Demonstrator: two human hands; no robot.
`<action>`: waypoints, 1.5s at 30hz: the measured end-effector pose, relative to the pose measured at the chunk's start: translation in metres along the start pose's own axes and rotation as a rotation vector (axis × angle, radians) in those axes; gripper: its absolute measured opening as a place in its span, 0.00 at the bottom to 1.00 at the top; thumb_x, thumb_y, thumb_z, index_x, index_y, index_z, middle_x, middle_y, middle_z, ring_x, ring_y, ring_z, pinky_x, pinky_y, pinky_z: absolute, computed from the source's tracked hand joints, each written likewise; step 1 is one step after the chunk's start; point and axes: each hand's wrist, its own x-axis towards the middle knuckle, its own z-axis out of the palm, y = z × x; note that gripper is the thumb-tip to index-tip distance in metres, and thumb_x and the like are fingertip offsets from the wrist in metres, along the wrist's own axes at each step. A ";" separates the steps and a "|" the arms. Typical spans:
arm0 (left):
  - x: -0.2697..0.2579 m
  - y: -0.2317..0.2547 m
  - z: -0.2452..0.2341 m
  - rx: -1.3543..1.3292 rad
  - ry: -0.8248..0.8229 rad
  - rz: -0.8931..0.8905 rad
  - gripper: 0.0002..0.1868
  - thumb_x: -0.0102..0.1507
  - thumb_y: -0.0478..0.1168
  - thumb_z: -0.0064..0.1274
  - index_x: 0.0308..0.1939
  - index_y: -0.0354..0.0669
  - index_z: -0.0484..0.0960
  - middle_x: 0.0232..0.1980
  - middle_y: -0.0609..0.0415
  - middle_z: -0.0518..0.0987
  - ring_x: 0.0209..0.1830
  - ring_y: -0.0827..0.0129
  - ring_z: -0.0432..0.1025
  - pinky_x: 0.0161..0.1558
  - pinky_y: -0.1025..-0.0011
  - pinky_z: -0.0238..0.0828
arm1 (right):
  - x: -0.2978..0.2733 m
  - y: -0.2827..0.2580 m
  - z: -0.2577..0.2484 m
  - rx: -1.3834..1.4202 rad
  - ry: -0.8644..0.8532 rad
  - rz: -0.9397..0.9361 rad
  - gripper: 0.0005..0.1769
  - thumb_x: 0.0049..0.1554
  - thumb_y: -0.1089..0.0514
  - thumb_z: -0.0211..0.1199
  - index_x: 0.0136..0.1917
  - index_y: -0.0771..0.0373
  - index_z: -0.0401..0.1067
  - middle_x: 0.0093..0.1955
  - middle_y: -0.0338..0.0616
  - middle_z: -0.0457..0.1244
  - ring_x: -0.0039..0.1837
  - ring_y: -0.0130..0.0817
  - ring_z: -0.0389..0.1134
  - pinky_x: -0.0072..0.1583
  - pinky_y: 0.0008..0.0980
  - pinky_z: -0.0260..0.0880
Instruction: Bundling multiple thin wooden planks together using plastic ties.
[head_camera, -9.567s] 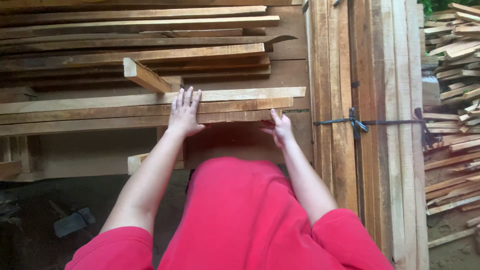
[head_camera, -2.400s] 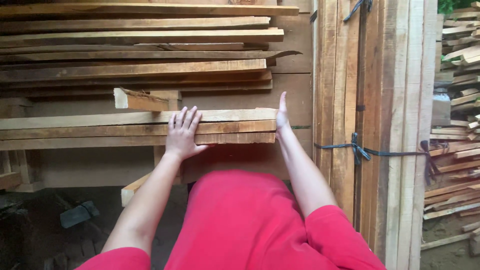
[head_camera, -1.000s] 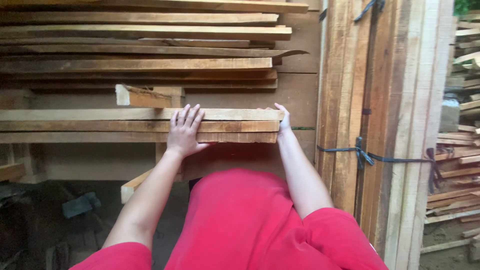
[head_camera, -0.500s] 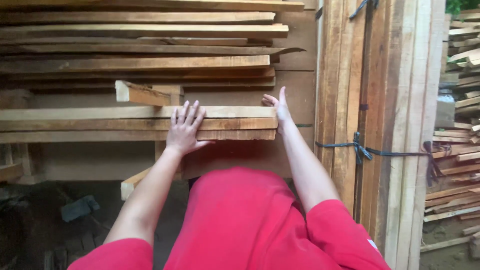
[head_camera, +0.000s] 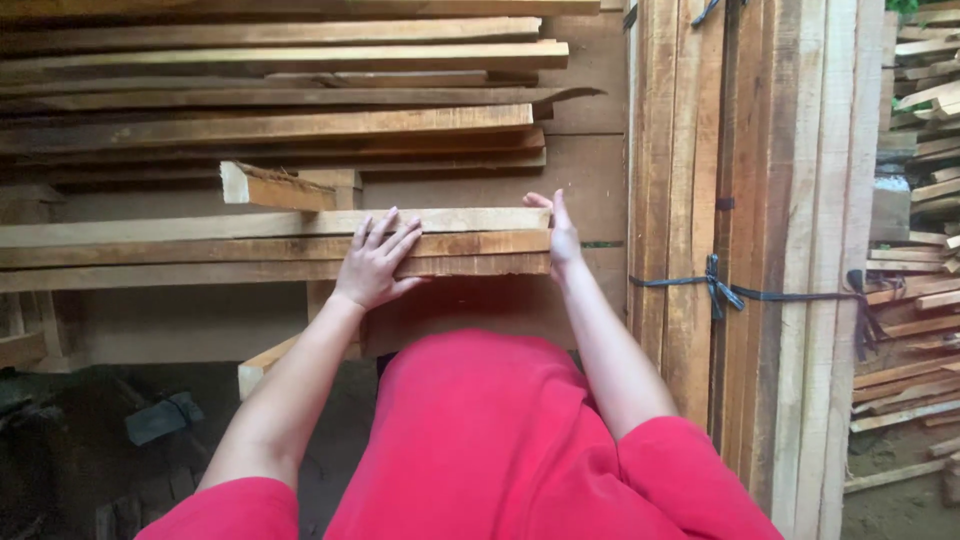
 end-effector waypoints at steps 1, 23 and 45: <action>0.000 0.003 -0.001 -0.020 -0.002 0.000 0.50 0.49 0.71 0.61 0.73 0.59 0.72 0.77 0.68 0.69 0.80 0.59 0.57 0.78 0.49 0.45 | -0.003 -0.002 -0.002 0.024 -0.006 -0.011 0.46 0.64 0.21 0.41 0.73 0.60 0.68 0.74 0.50 0.61 0.74 0.44 0.61 0.74 0.40 0.60; 0.023 -0.002 -0.008 0.054 -0.197 -0.071 0.71 0.35 0.68 0.69 0.80 0.50 0.59 0.80 0.55 0.61 0.78 0.54 0.55 0.75 0.47 0.46 | 0.023 0.004 0.001 0.003 -0.140 -0.086 0.52 0.63 0.16 0.32 0.82 0.54 0.53 0.81 0.53 0.53 0.76 0.49 0.59 0.73 0.46 0.60; 0.020 -0.007 0.004 0.037 -0.092 -0.097 0.69 0.36 0.74 0.63 0.78 0.55 0.62 0.77 0.60 0.65 0.76 0.62 0.58 0.74 0.50 0.45 | 0.015 0.051 -0.016 0.056 0.086 0.024 0.42 0.60 0.35 0.70 0.81 0.42 0.57 0.76 0.50 0.59 0.74 0.49 0.63 0.73 0.55 0.62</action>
